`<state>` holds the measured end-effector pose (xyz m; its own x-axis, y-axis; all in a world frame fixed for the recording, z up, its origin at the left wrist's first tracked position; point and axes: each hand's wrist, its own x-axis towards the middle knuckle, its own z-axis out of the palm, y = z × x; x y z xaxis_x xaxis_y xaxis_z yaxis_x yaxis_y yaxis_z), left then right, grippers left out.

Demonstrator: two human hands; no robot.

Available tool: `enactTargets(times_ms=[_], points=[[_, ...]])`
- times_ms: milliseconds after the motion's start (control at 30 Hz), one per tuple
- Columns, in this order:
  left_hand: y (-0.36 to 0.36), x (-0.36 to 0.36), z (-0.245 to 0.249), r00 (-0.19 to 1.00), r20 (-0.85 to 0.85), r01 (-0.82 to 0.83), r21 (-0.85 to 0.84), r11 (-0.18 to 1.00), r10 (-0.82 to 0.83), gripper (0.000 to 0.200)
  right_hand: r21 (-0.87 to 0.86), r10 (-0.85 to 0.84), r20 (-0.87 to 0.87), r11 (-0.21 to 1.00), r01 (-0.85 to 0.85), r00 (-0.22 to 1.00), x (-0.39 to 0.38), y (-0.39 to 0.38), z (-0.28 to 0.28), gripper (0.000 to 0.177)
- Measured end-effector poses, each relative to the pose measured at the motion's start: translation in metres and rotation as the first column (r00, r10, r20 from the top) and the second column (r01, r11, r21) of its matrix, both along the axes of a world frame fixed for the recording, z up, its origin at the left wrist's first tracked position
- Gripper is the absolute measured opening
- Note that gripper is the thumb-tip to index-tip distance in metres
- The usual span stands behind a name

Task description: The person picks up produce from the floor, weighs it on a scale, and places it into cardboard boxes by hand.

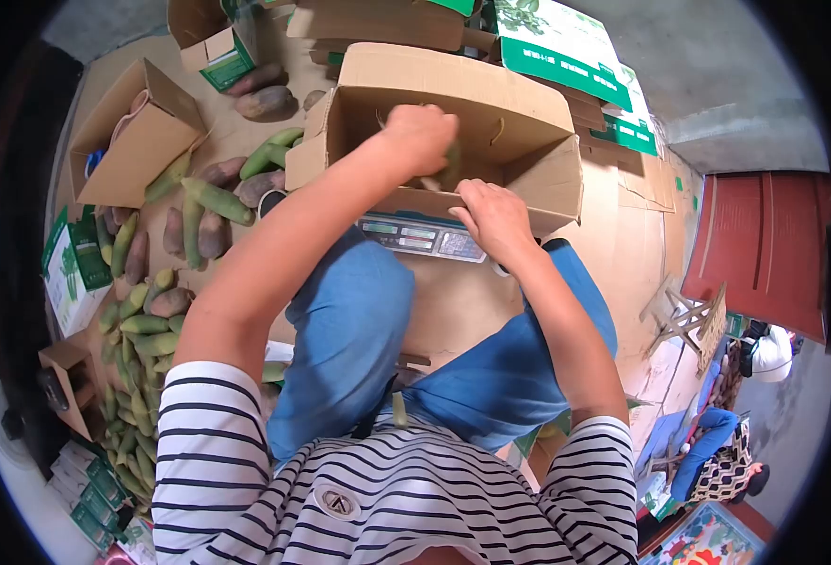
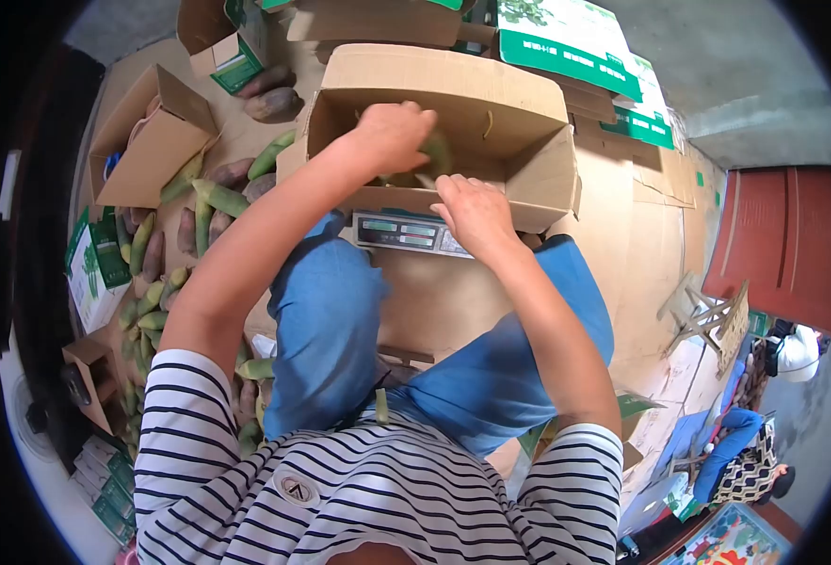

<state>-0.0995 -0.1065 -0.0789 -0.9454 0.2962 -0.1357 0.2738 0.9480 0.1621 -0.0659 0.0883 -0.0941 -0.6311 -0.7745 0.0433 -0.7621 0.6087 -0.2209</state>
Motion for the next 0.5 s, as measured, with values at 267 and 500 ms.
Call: enactTargets(times_ms=[267, 500], points=[[-0.072, 0.058, 0.020, 0.974, -0.168, -0.127, 0.133, 0.983, 0.149, 0.023, -0.005, -0.005, -0.037, 1.000, 0.004, 0.999, -0.003, -0.004, -0.002, 0.023], [-0.161, 0.233, -0.042, 0.622, -0.105, -0.475, 0.738, 0.480, 0.776, 0.020, -0.082, -0.007, -0.007, 0.997, 0.006, 1.000, -0.004, -0.004, 0.000, 0.026]])
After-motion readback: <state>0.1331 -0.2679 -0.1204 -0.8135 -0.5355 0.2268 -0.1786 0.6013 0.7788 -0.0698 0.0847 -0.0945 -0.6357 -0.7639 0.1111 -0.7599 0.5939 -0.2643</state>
